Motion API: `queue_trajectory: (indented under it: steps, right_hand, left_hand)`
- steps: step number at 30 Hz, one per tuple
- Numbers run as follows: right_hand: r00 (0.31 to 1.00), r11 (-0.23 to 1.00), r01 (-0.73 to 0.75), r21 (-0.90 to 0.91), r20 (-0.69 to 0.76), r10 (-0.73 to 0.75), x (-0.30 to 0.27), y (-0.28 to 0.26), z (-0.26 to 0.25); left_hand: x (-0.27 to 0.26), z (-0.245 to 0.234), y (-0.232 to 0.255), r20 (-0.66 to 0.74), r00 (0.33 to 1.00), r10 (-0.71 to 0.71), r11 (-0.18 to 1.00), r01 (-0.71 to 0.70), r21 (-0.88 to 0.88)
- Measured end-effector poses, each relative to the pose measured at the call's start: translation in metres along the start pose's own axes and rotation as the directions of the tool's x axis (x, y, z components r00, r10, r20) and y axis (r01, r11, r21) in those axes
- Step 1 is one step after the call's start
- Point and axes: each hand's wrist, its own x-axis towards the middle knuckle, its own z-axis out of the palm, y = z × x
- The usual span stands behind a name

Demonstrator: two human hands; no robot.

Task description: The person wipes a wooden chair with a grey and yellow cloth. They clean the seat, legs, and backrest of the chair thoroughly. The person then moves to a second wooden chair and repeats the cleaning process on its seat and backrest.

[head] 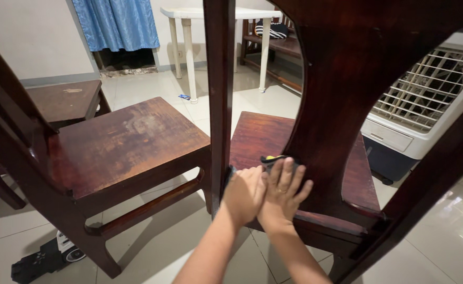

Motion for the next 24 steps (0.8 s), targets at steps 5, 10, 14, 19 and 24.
queue_trajectory:
  steps: [5,10,14,19,24]
  right_hand:
    - [0.991,0.99,0.131,-0.052,-0.008,-0.132,-0.008,-0.01,-0.018]
    - [0.91,0.94,0.327,-0.096,-0.239,-0.34,0.012,0.026,-0.057]
    - [0.842,0.898,0.43,-0.09,-0.318,-0.435,0.02,0.045,-0.086]
    - [0.855,0.867,0.495,-0.048,-0.151,-0.496,0.011,0.028,-0.103]
    - [0.819,0.824,0.56,0.087,0.096,-0.566,0.029,-0.012,-0.097]
  left_hand:
    - [-0.01,-0.016,-0.009,0.083,0.992,0.098,0.974,-0.113,0.197]
    - [-0.015,-0.006,0.012,-0.023,0.997,-0.069,0.976,0.072,0.205]
    - [-0.03,-0.001,0.019,-0.174,0.982,0.074,0.911,0.004,0.411]
    - [-0.039,0.0,0.01,-0.047,0.998,0.053,0.871,-0.023,0.49]
    - [-0.066,-0.026,-0.014,0.153,0.976,-0.155,0.92,0.086,0.383]
